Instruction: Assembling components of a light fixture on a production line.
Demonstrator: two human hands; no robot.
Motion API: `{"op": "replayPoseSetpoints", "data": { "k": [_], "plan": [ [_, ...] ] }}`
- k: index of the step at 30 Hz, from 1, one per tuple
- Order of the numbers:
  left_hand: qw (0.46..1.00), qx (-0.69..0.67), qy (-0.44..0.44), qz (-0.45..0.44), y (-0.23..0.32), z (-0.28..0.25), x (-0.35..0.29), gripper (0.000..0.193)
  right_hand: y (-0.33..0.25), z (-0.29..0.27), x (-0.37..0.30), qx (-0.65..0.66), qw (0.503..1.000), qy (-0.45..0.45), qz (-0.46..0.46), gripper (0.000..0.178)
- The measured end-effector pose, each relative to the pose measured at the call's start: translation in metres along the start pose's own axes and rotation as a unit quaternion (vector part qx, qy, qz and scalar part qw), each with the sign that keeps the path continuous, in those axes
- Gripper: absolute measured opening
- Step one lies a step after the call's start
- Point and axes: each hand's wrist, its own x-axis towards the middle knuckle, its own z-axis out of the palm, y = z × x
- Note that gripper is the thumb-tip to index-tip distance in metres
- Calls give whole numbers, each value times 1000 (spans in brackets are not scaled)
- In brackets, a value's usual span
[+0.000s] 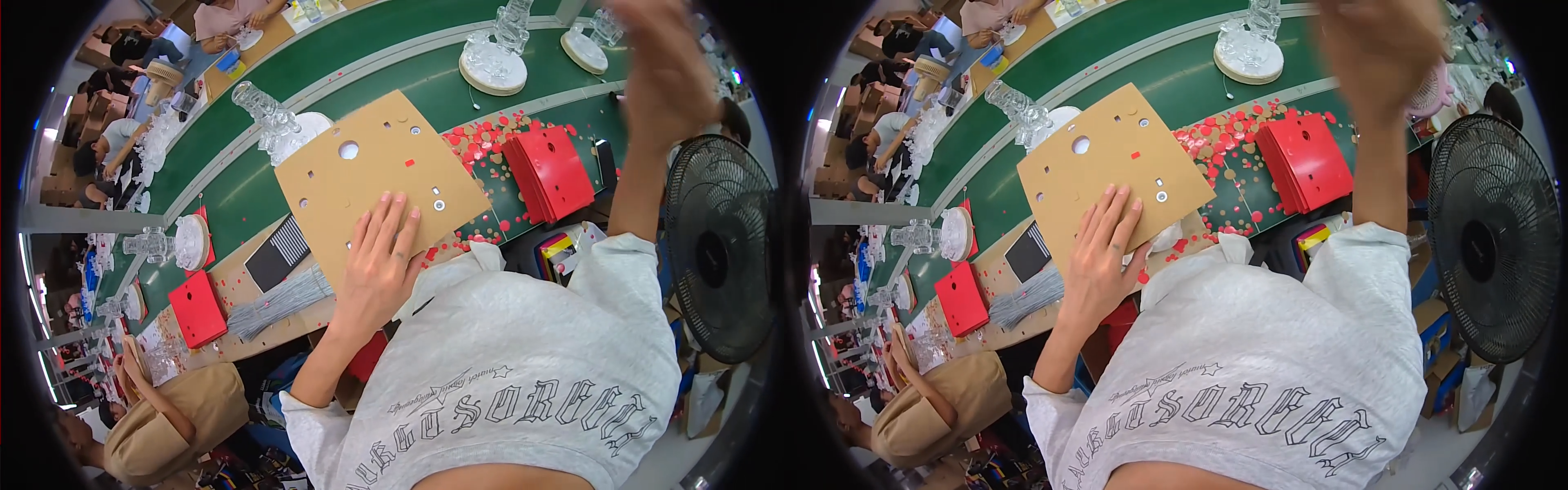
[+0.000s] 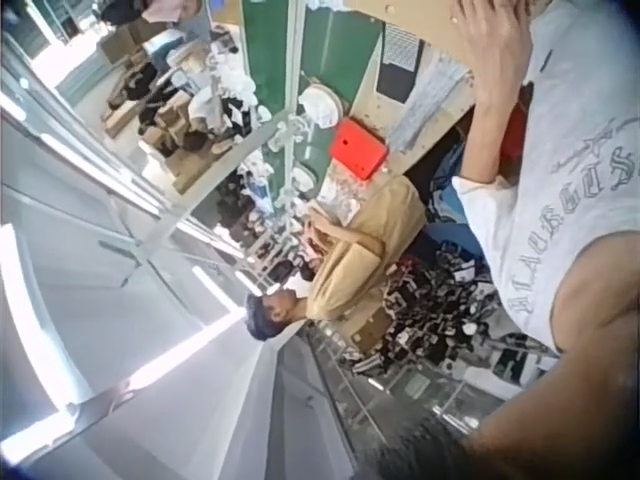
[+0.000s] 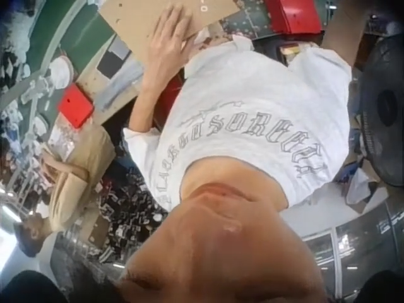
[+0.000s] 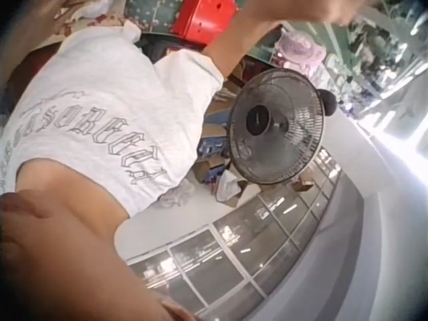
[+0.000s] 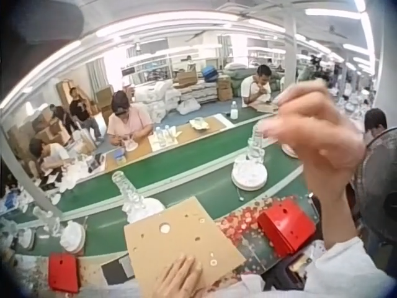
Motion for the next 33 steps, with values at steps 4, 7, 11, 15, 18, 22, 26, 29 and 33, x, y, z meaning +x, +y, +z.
{"op": "replayPoseSetpoints", "data": {
  "k": [4,7,11,15,18,22,26,29,33],
  "plan": [
    [997,-11,-58,-59,1,-9,2,73,-48,86,-36,213,950,-227,7,38],
    [994,-31,-81,-64,1,-13,4,77,-64,95,-77,231,896,-376,42,34],
    [994,-31,-83,-66,3,-14,4,78,-63,95,-99,266,888,-364,89,29],
    [994,-4,-91,-59,4,-15,5,81,-59,93,-100,266,893,-358,63,27],
    [994,-3,-97,-57,3,-15,7,82,-59,86,-95,253,895,-366,39,24],
    [994,-20,-97,-51,2,-16,8,77,-60,84,-92,231,893,-385,7,25],
    [993,0,-102,-64,4,-14,8,80,-58,83,-91,231,885,-405,-8,28],
    [993,-4,-99,-67,2,-14,7,80,-60,83,-92,220,886,-407,-21,35],
    [993,1,-100,-60,2,-14,8,77,-60,85,-88,202,889,-407,-51,36]
  ]
}}
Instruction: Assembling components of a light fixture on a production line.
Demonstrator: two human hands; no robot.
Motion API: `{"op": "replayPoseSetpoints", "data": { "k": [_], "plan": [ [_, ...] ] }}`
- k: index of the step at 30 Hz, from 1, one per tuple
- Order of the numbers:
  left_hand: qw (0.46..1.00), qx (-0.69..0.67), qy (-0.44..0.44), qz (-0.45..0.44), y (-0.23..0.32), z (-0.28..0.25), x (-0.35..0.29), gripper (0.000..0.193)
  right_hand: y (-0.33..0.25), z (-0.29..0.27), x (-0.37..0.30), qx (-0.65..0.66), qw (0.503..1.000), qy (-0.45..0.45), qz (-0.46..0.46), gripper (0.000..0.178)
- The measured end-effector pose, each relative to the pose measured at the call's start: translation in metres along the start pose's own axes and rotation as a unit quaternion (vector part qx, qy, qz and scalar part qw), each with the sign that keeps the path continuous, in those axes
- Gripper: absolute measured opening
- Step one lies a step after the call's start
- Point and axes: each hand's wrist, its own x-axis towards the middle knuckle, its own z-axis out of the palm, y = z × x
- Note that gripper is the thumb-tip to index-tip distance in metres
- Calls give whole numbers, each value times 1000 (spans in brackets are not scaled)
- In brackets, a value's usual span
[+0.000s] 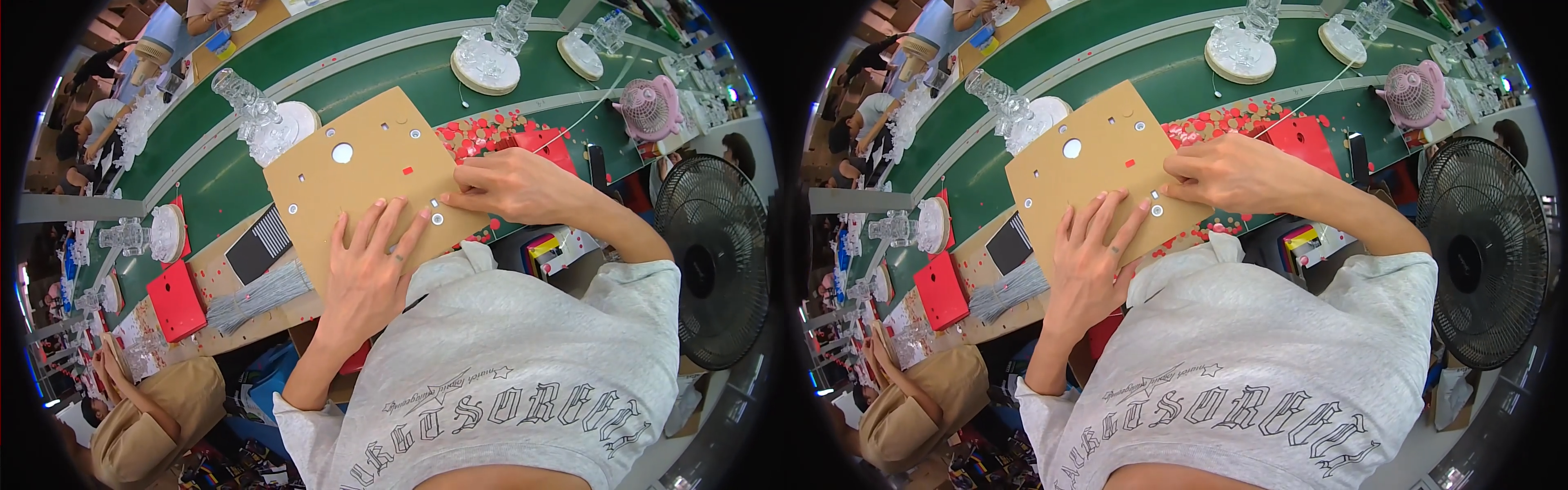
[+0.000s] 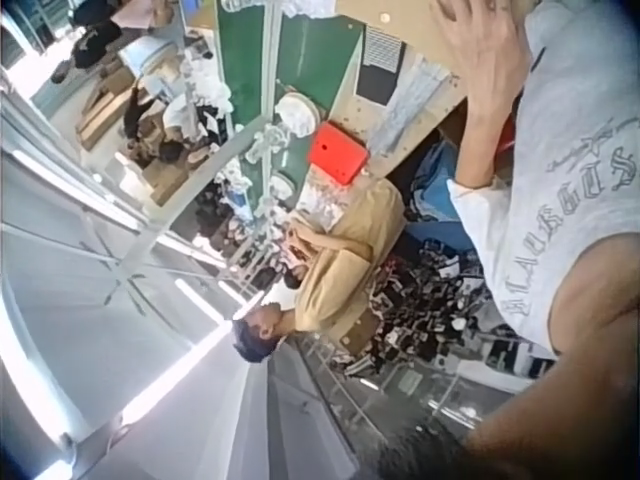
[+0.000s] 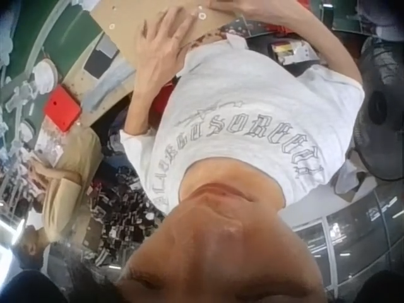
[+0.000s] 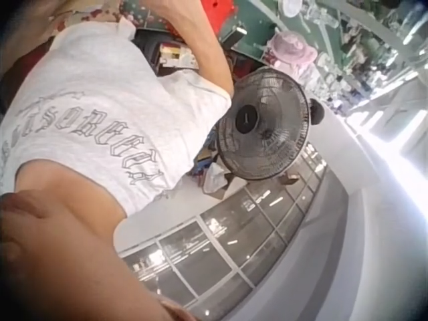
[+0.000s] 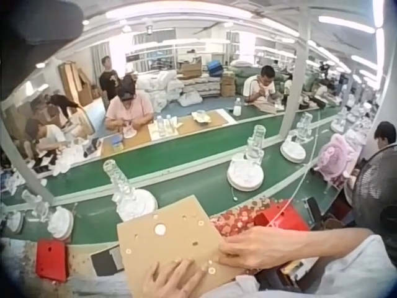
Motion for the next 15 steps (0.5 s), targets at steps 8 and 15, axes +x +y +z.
{"op": "replayPoseSetpoints", "data": {
  "k": [8,15],
  "plan": [
    [1000,8,-4,-2,0,1,1,76,-4,0,9,-32,998,-33,-35,33],
    [1000,-2,5,-1,-3,4,3,75,3,6,6,-15,999,-28,-24,31]
  ]
}}
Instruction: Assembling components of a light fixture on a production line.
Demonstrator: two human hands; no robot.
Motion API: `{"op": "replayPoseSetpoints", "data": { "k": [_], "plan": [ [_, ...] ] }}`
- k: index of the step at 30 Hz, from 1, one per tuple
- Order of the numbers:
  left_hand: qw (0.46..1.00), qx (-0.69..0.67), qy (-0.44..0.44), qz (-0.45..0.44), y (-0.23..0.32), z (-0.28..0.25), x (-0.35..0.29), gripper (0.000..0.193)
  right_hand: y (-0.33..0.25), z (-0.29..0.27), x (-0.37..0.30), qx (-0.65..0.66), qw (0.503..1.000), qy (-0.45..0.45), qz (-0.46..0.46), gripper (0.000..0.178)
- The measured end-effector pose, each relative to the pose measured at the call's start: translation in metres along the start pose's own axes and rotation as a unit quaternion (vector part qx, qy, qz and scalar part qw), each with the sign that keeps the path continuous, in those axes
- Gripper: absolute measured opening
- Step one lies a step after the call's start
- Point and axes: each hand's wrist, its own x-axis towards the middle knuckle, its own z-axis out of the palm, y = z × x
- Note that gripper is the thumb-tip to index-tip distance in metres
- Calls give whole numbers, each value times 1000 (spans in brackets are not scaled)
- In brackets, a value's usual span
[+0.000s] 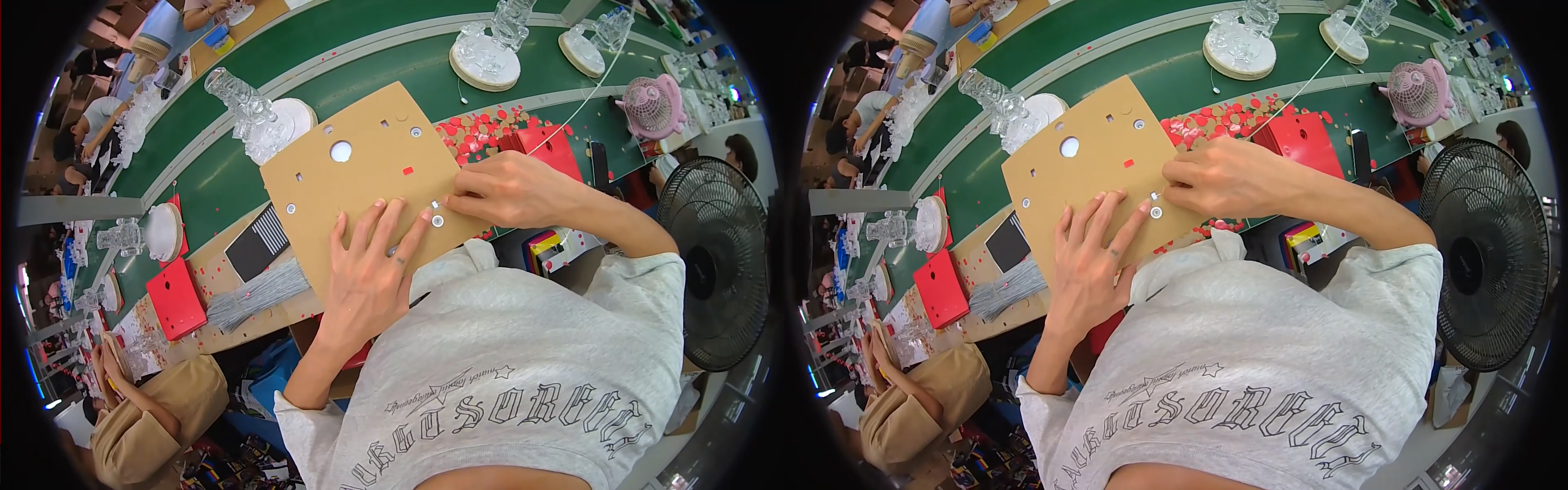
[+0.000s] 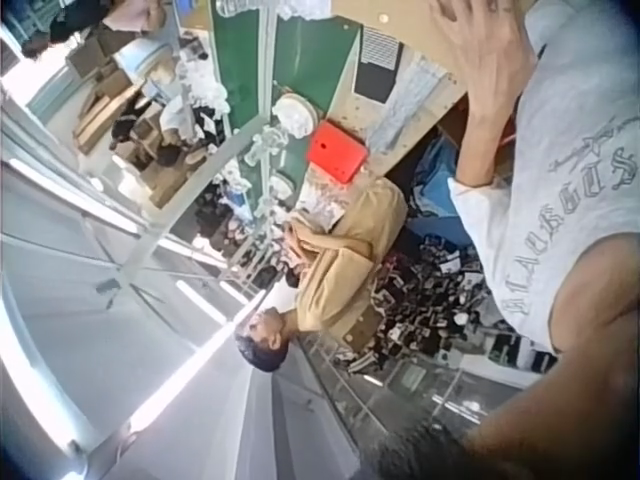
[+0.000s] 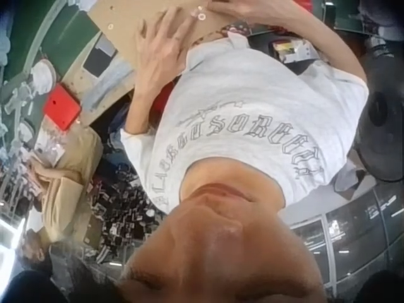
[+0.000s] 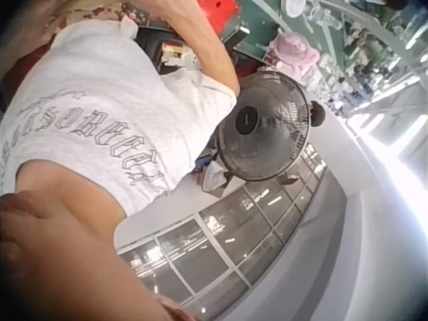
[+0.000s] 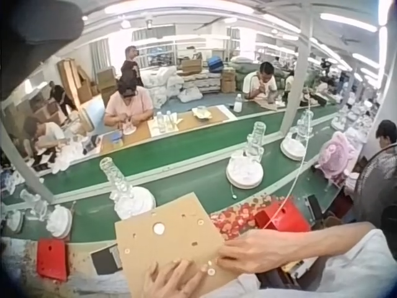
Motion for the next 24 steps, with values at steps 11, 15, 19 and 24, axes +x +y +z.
{"op": "replayPoseSetpoints", "data": {
  "k": [11,15,19,24],
  "plan": [
    [1000,-1,-4,10,2,0,4,76,9,-2,-1,-8,999,10,-32,27],
    [1000,7,1,9,3,2,2,75,6,-5,2,-7,999,-6,-34,23],
    [1000,-17,15,-11,2,6,-5,86,14,4,-3,25,998,45,-38,19],
    [999,-32,20,0,4,5,1,93,6,4,-8,-36,997,54,-41,15]
  ]
}}
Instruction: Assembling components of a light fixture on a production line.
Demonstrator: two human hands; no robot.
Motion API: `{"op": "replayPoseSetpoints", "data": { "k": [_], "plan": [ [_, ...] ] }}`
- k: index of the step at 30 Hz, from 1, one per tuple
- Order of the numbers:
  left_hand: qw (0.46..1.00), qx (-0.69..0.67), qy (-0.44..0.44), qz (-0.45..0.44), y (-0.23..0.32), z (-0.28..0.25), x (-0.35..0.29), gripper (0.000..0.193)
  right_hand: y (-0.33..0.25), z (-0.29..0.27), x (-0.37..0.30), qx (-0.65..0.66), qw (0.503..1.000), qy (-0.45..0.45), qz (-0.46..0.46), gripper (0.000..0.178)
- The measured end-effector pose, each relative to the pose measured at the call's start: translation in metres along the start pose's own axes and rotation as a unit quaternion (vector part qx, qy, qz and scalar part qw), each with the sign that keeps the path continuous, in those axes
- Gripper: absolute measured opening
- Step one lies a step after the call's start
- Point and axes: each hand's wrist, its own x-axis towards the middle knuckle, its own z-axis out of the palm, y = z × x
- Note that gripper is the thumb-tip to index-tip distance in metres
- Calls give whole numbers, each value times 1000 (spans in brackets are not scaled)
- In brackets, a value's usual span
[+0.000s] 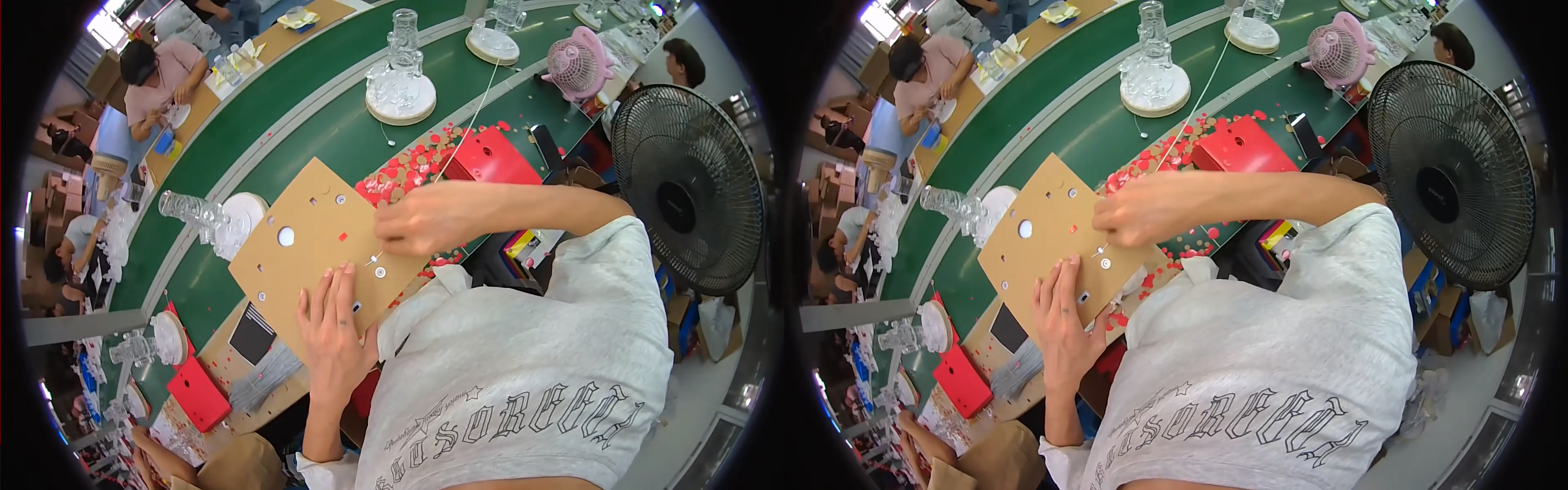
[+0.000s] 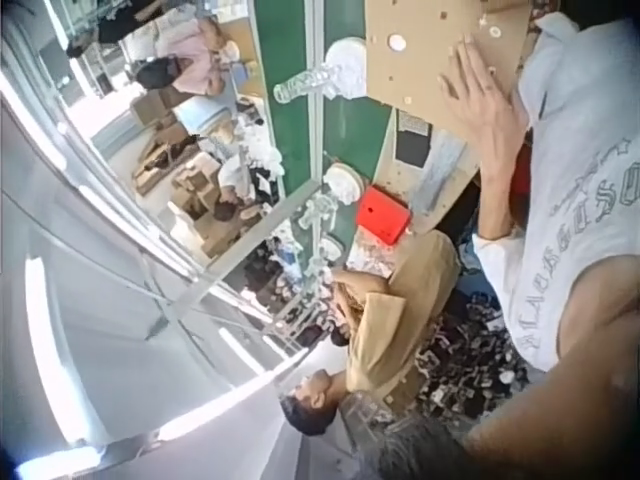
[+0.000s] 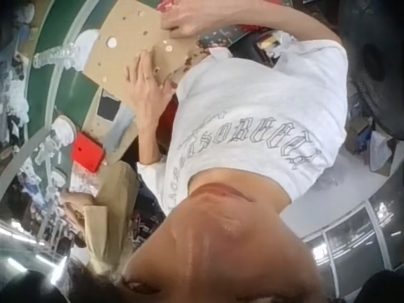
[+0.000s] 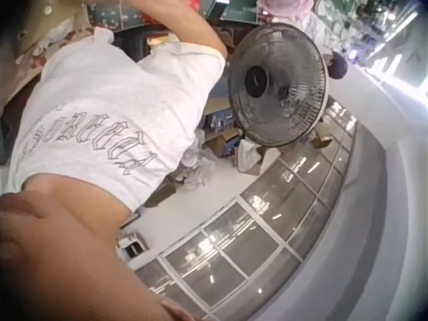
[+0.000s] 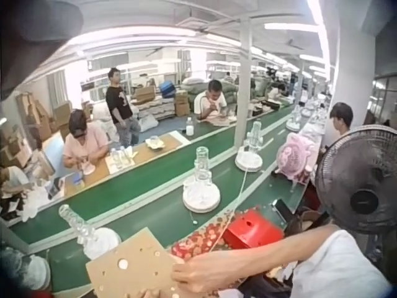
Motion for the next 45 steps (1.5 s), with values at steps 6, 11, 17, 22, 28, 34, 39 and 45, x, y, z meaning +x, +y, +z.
{"op": "replayPoseSetpoints", "data": {
  "k": [6,11,17,22,28,34,39,45],
  "plan": [
    [1000,-8,-8,14,5,-10,18,92,-3,-1,6,-63,998,-8,2,11],
    [999,13,-12,35,0,-14,50,39,-6,10,4,-41,997,71,-9,11],
    [992,54,-38,108,2,-6,77,11,-21,13,-2,-23,996,62,63,15],
    [995,13,-28,96,1,-6,77,6,-30,12,-8,71,990,48,112,55],
    [993,-80,1,82,-8,-2,66,14,-30,15,-6,41,989,50,136,50],
    [989,-141,21,-42,-23,-21,37,8,-19,13,-17,125,976,86,158,56],
    [980,-179,52,-75,-26,-26,8,8,-23,10,-11,112,976,115,150,56],
    [976,-147,125,-104,-43,-18,-20,10,-10,10,-8,155,970,82,169,54]
  ]
}}
